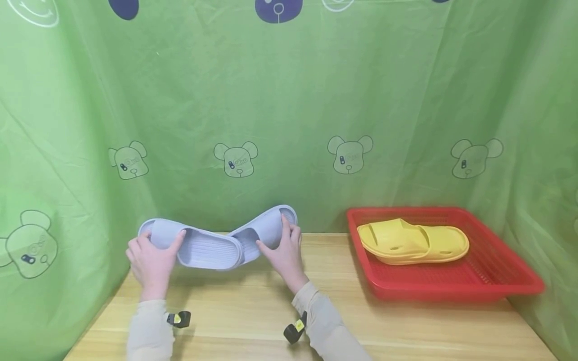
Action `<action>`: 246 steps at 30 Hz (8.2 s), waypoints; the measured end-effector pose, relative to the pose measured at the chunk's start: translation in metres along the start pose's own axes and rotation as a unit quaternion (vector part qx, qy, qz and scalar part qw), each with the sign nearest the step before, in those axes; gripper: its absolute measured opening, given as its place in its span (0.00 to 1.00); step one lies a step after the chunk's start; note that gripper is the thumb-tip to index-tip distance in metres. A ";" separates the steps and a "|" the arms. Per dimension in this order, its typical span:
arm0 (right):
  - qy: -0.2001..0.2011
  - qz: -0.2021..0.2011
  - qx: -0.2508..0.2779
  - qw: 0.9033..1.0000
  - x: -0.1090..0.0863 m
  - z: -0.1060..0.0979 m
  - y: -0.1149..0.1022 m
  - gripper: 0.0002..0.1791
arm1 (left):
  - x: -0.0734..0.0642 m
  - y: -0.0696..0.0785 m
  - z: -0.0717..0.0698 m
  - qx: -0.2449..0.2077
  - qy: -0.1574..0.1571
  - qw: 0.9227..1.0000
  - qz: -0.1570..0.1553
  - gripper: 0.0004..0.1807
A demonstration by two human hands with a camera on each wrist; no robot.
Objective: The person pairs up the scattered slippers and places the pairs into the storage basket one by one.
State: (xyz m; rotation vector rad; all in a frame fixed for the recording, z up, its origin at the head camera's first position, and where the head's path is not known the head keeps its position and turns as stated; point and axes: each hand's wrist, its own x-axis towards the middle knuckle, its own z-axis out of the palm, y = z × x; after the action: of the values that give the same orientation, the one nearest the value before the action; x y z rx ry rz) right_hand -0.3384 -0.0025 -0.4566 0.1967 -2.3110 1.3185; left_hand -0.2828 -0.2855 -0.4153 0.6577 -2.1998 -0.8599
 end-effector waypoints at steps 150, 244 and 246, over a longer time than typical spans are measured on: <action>0.076 0.086 0.018 0.993 0.019 -0.019 0.015 0.59 | -0.051 0.039 0.063 -0.201 -0.087 0.969 0.117 0.65; -0.054 -0.028 -0.104 0.993 0.018 -0.037 0.009 0.57 | -0.033 0.018 0.045 0.076 -0.104 0.917 0.378 0.48; -0.061 -0.047 -0.099 0.992 0.020 -0.039 0.012 0.56 | -0.032 0.018 0.042 0.073 -0.103 0.918 0.376 0.48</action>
State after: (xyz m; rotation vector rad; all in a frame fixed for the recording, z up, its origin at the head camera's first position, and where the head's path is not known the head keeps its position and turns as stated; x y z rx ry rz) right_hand -0.3475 0.0383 -0.4399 0.3254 -2.4839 1.0502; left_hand -0.2970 -0.2365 -0.4389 -0.2486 -2.4309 -0.3676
